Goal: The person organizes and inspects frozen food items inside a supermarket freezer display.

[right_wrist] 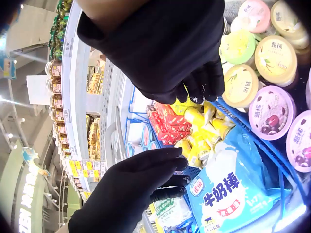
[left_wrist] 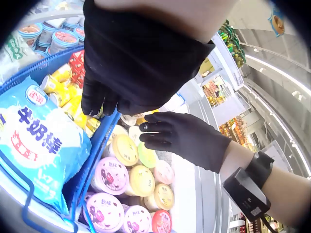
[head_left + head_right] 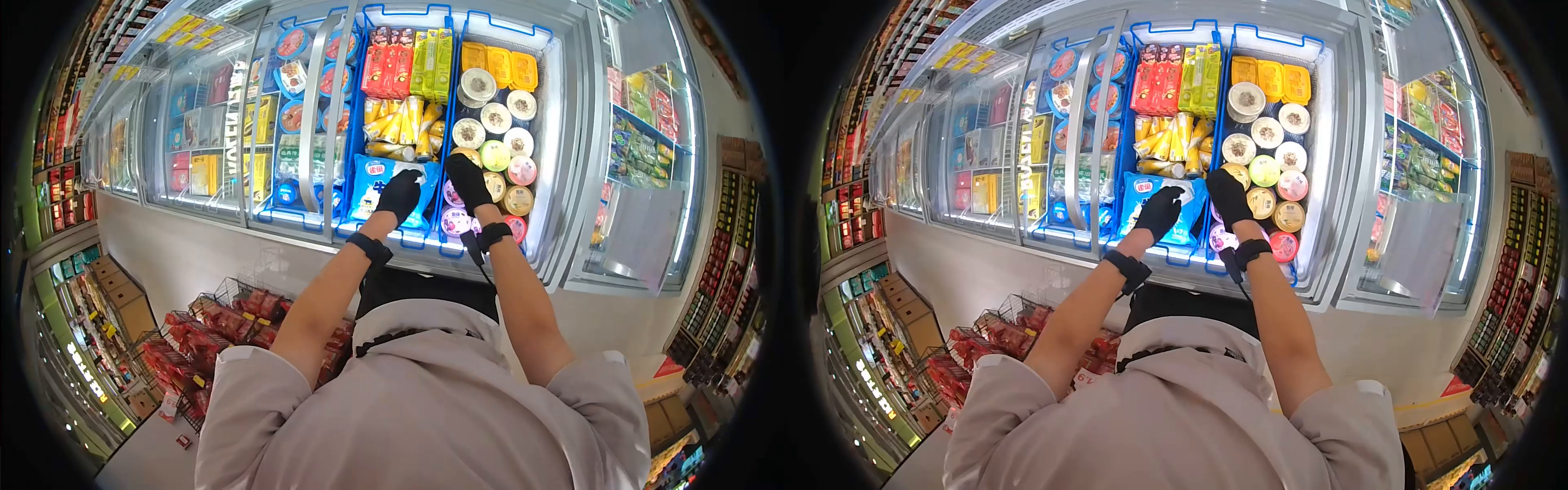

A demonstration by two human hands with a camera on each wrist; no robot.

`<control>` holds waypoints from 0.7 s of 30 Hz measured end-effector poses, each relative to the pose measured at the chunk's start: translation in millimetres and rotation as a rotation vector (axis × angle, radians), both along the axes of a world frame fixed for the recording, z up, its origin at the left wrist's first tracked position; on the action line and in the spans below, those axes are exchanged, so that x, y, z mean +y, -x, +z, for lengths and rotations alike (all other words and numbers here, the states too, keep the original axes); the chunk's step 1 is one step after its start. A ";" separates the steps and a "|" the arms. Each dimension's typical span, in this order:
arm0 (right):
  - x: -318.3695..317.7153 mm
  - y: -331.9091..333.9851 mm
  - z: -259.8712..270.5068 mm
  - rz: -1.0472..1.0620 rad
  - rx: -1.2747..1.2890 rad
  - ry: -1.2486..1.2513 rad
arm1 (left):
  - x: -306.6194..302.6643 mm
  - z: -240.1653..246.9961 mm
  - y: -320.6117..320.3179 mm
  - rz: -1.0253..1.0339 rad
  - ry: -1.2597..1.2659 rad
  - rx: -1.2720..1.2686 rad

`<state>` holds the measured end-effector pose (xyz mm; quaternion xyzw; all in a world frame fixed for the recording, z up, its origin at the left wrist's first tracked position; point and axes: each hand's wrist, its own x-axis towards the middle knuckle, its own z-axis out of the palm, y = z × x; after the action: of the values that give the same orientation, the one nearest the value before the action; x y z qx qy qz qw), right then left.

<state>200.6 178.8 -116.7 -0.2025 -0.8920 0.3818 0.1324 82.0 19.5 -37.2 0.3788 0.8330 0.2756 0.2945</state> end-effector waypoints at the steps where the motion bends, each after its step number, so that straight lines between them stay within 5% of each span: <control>1: -6.5 12.3 5.3 -0.013 0.085 0.012 | -5.3 0.4 10.9 -0.027 -0.005 0.051; 6: -37.9 74.2 42.0 -0.003 0.061 0.075 | -23.7 23.0 60.5 -0.043 -0.010 0.180; 7: -46.9 84.6 47.3 -0.127 -0.050 0.410 | -28.9 16.8 71.3 -0.051 -0.019 0.176; 8: -53.0 97.7 36.9 -0.079 0.020 0.260 | -33.1 4.0 85.3 -0.136 0.047 0.257; 13: -96.1 149.9 50.9 -0.145 -0.128 0.466 | -55.4 -2.8 135.1 -0.527 0.292 0.486; 16: -120.5 179.0 54.0 -0.135 -0.160 0.536 | -82.1 -79.7 164.8 -0.752 0.335 0.726; 17: -126.7 185.8 41.8 -0.129 -0.141 0.481 | -80.1 -59.4 161.7 -0.751 0.332 0.727; 18: -132.3 193.1 38.6 -0.116 -0.126 0.429 | -85.7 -59.3 159.0 -0.410 0.033 0.602; 20: -136.4 202.0 36.0 -0.146 -0.235 0.449 | -89.8 -42.0 170.4 -0.757 0.224 0.716; 21: -140.2 204.5 27.2 -0.166 -0.183 0.443 | -99.0 -72.1 175.3 -0.642 0.123 0.749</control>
<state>-3.8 38.6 -89.5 -0.3331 -0.7753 0.5356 0.0343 -93.3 -79.5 -109.2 0.6711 0.7376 -0.0337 0.0668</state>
